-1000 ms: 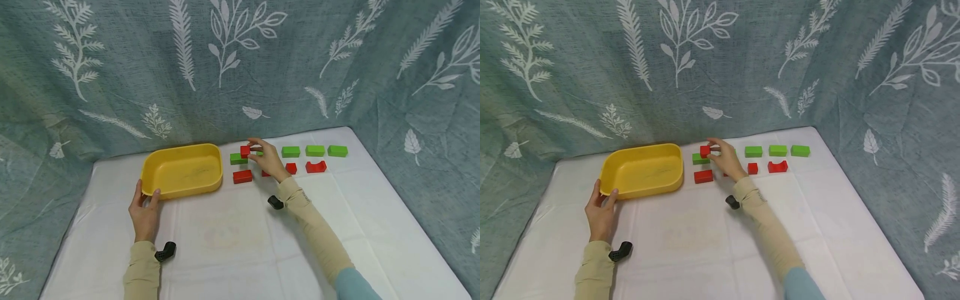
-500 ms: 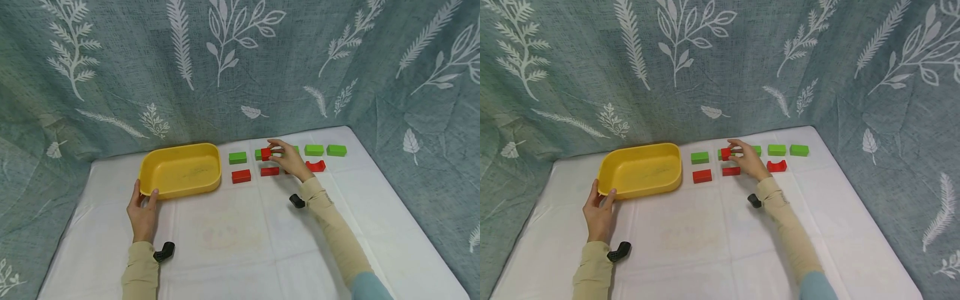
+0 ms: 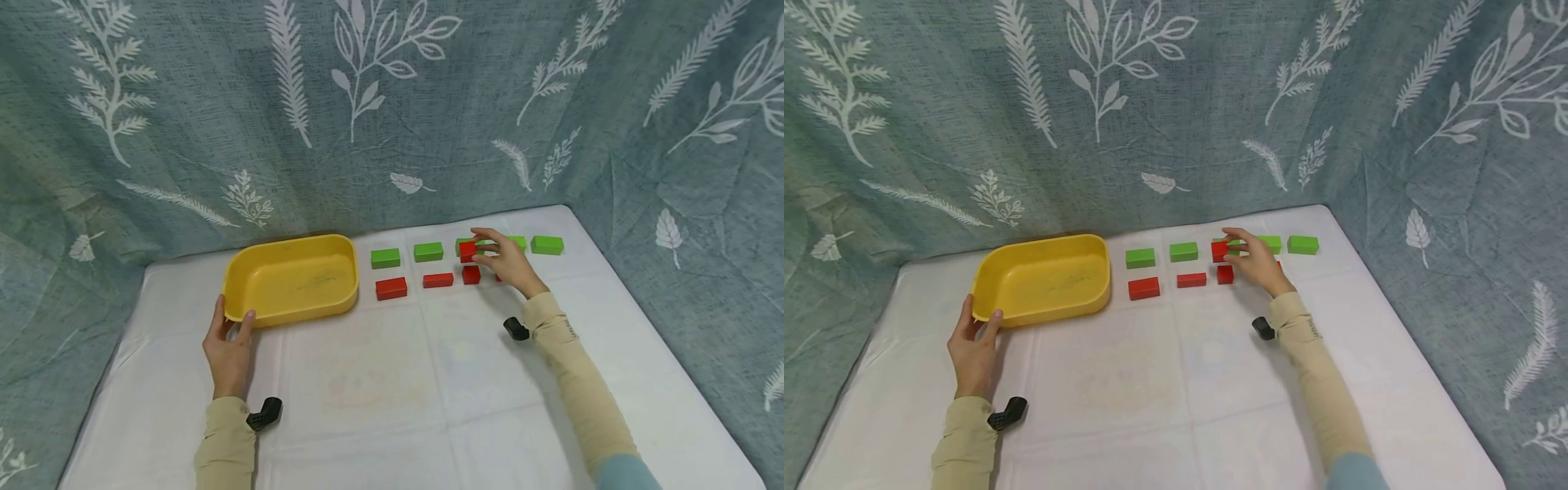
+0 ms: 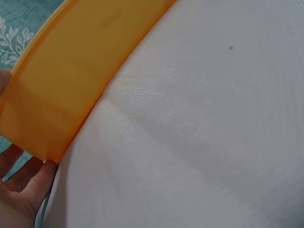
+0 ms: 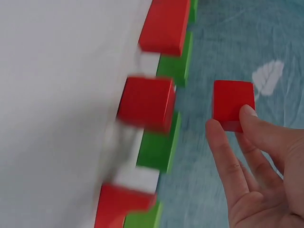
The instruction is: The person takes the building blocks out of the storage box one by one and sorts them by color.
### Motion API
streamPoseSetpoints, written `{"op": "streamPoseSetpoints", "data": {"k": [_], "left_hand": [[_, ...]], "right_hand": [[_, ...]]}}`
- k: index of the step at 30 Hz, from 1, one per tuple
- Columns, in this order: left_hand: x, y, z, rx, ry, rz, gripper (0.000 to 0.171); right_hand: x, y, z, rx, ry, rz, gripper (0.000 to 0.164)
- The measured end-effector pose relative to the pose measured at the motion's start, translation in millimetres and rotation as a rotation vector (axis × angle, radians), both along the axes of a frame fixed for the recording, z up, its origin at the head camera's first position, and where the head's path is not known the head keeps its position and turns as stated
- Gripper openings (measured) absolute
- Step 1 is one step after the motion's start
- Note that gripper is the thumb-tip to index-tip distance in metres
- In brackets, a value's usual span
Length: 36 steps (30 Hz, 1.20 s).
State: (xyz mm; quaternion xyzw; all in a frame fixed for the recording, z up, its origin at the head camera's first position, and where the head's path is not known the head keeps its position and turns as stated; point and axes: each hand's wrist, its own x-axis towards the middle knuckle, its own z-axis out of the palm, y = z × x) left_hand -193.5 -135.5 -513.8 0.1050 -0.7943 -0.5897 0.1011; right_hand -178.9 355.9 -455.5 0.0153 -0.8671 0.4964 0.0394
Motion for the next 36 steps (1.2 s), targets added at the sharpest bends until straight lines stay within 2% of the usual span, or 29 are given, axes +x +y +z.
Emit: {"op": "streamPoseSetpoints", "data": {"k": [2,5,9,12,16,22,32,36], "left_hand": [[0.6,-1.1,0.8,-0.004,-0.003,-0.002,0.060],[0.6,-3.2,2.7,-0.010,0.004,-0.008,0.060],[1.8,-8.0,6.3,-0.020,0.008,0.003,0.060],[3.5,-10.5,7.8,-0.019,0.005,0.015,0.060],[5.6,-10.6,7.3,-0.013,-0.005,0.022,0.060],[7.0,-8.6,5.9,-0.011,-0.012,0.020,0.060],[8.4,-9.9,4.6,-0.018,-0.049,0.023,0.060],[9.4,-5.8,0.7,-0.021,-0.080,0.004,0.060]], "right_hand": [[5.4,8.7,0.2,0.007,-0.002,-0.014,0.057],[16.8,16.6,9.5,0.007,-0.011,-0.046,0.056],[19.9,29.7,10.6,-0.010,-0.020,-0.082,0.056],[17.1,41.8,1.7,-0.003,-0.009,-0.103,0.055],[20.6,51.9,1.0,0.050,0.005,-0.123,0.055],[30.4,73.1,-1.6,0.067,0.032,-0.165,0.053],[48.7,103.3,-30.2,0.099,0.024,-0.212,0.051],[61.9,114.3,-42.5,0.170,-0.064,-0.221,0.049]]}}
